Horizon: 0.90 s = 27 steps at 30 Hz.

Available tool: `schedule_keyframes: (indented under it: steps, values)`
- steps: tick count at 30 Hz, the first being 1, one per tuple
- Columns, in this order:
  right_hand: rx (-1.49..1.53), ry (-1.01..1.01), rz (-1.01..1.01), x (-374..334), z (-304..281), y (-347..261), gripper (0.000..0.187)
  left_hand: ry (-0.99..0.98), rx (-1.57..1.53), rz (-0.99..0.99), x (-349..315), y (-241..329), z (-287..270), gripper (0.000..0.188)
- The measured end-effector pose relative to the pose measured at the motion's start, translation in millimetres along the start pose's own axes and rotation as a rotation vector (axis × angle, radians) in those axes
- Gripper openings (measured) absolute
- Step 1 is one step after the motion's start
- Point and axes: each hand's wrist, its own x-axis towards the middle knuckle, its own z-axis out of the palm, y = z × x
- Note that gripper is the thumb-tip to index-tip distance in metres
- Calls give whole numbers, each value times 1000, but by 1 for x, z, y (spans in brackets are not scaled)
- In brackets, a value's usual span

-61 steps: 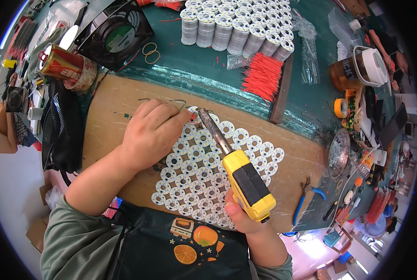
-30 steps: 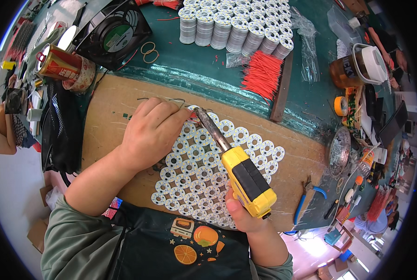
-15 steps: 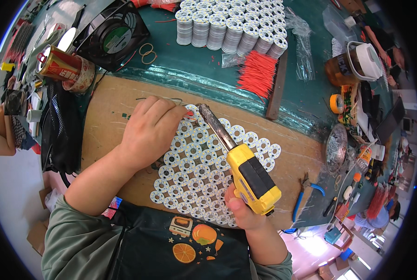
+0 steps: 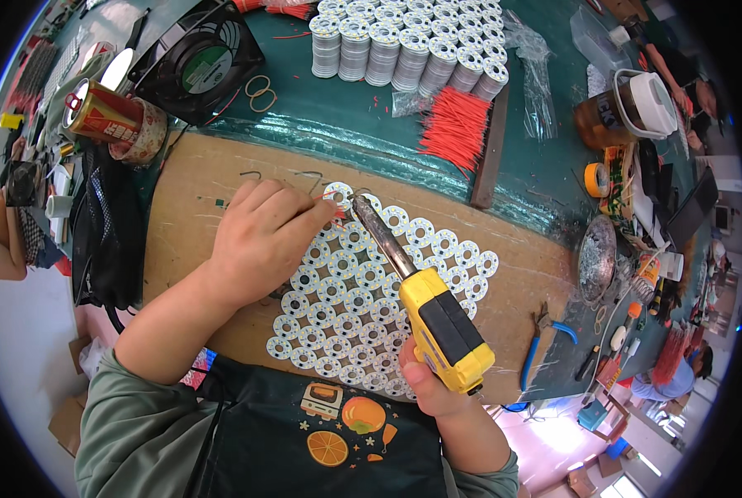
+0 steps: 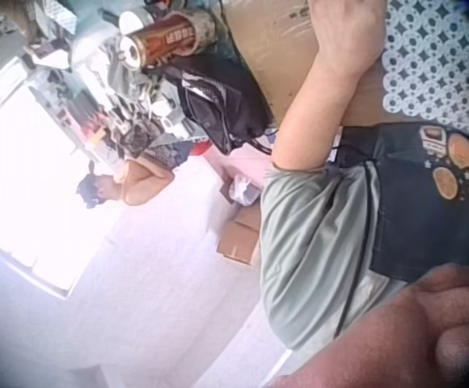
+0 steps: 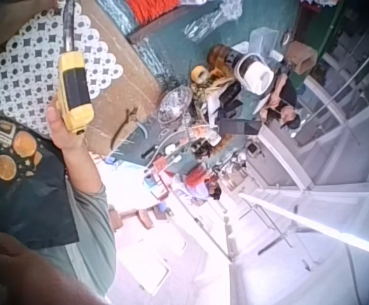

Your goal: The person solders red wires to circular LED components on a large board array using a handheld soldering iron and solder wire.

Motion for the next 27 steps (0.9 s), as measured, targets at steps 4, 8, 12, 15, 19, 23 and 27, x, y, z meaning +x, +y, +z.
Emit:
schedule_keyframes:
  steps: [4, 8, 12, 15, 19, 23, 27]
  values:
    - [-50, 21, -18, -2, -1, 5, 76, -6, -5, -2, 2, 1, 1, 25]
    - [-67, 16, -15, -2, -2, 6, 73, 4, -15, -3, 2, 1, 3, 25]
    - [6, 26, 16, -1, 2, 4, 71, 6, -24, -10, 3, 2, 4, 26]
    - [2, 32, 8, -1, 1, 6, 69, -6, -33, -12, 4, 3, 4, 27]
    - [-37, 53, -7, -2, -1, 9, 65, -18, -32, -25, 4, 4, 4, 28]
    - [-44, 57, -4, -1, -2, 10, 64, -26, -23, -29, 6, 5, 4, 29]
    - [-34, 50, 7, 0, -3, 8, 65, -41, -19, -31, 6, 6, 4, 30]
